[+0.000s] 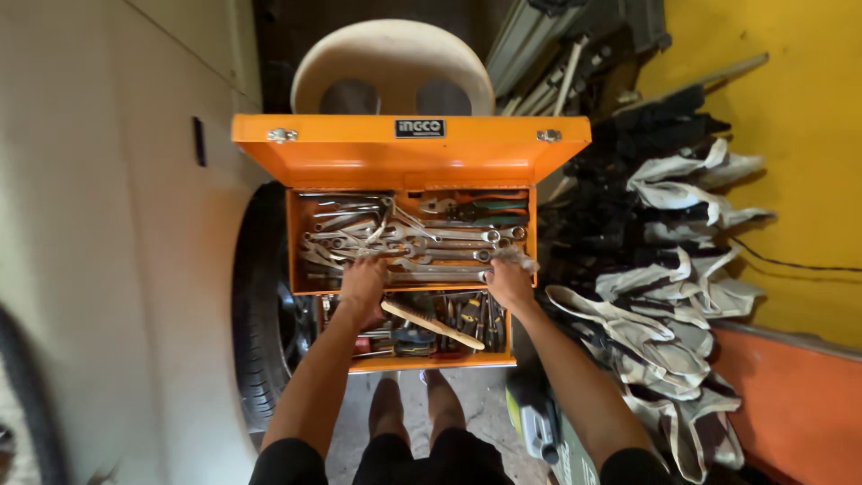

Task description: The person repeatedly picks wrenches and other hand tools from an orange toolbox and places them on a mat on the hood of a white car. The person continues transferring tools back and forth between the toolbox and the car hood without completing a final arrangement.

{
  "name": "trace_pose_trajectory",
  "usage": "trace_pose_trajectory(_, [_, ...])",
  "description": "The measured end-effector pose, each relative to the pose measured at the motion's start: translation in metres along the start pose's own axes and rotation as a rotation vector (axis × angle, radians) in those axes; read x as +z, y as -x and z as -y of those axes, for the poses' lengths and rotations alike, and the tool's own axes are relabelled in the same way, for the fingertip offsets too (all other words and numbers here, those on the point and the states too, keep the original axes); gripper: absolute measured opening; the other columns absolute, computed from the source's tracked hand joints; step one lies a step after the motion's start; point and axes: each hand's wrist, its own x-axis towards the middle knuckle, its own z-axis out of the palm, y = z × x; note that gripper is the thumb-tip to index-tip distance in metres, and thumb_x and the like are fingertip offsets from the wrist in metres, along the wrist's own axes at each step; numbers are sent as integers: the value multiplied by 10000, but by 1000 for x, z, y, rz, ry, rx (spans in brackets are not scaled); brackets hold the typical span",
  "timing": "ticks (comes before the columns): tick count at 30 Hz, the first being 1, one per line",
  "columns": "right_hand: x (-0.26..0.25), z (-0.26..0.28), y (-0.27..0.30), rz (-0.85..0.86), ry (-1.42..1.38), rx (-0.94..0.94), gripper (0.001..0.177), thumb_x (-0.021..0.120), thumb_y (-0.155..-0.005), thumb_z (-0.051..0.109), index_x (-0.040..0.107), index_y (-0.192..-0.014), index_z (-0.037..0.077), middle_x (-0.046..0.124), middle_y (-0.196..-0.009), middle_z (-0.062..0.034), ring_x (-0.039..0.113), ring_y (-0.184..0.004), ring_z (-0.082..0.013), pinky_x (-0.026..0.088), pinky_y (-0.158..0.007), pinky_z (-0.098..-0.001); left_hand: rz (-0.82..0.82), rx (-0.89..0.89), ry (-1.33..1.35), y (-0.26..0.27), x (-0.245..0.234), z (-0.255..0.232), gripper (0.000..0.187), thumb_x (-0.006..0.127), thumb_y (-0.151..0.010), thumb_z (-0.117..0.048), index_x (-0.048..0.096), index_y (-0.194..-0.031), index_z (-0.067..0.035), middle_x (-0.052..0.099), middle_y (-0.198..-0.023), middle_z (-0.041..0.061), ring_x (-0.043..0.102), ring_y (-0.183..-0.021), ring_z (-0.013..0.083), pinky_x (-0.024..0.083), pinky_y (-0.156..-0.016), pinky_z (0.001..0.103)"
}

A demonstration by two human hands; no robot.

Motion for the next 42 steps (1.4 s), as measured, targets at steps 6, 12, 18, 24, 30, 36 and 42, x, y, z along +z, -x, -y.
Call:
trace_pose_trajectory(6, [11, -1, -5, 20, -56, 167, 368, 688, -914, 306, 685, -1226, 110, 742, -1095, -164, 704, -1040, -354, 543, -910, -506, 92, 56, -157, -13, 7, 1, 800, 982, -593, -315, 603, -1271, -126, 570, -1333, 57, 542, -1285, 261, 471, -1019, 459])
trace_pose_trajectory(12, [31, -7, -5, -98, -122, 257, 364, 722, -872, 281, 710, -1197, 118, 742, -1153, -110, 672, -1108, -332, 459, -980, -555, -96, 96, -40, -37, 37, 10, 260, 589, -971, -164, 665, -1219, -172, 639, -1258, 53, 630, -1184, 269, 470, -1012, 463])
trace_pose_trajectory(18, [41, -20, -5, -126, -187, 227, 258, 698, -920, 324, 756, -1083, 133, 732, -1127, -112, 659, -1104, -323, 459, -945, -541, -117, 89, 6, -38, 40, 11, 288, 586, -964, -139, 653, -1243, -162, 632, -1281, 38, 655, -1132, 248, 466, -993, 454])
trace_pose_trajectory(24, [36, -36, -6, -178, -462, 22, 225, 689, -939, 288, 721, -1051, 96, 774, -1012, -126, 753, -924, -272, 570, -823, -387, -149, 139, -105, -31, 35, 14, 289, 581, -966, -103, 651, -1239, -166, 618, -1289, 41, 641, -1161, 234, 480, -979, 429])
trace_pose_trajectory(30, [6, -29, 2, -45, -545, 208, 286, 628, -993, 328, 718, -1170, 123, 758, -1116, -80, 755, -867, -190, 610, -754, -321, -179, 187, -186, -27, 36, 12, 312, 612, -931, -94, 645, -1237, -141, 619, -1259, 62, 634, -1125, 222, 472, -978, 433])
trace_pose_trajectory(36, [-24, -42, 5, -10, -977, 170, 261, 603, -1025, 299, 707, -1163, 103, 747, -1042, -35, 671, -812, -121, 564, -804, -291, -383, 219, 71, -10, 10, 16, 241, 688, -892, -211, 698, -1129, -167, 697, -1130, 60, 598, -1154, 295, 441, -969, 502])
trace_pose_trajectory(42, [-47, -43, 17, 103, -1371, 6, 229, 599, -1067, 254, 654, -1111, 36, 611, -915, -9, 512, -695, -98, 591, -911, -384, -111, 101, 800, 31, -36, 30, 308, 633, -968, -276, 711, -1230, -135, 739, -1144, 78, 726, -1069, 273, 573, -950, 402])
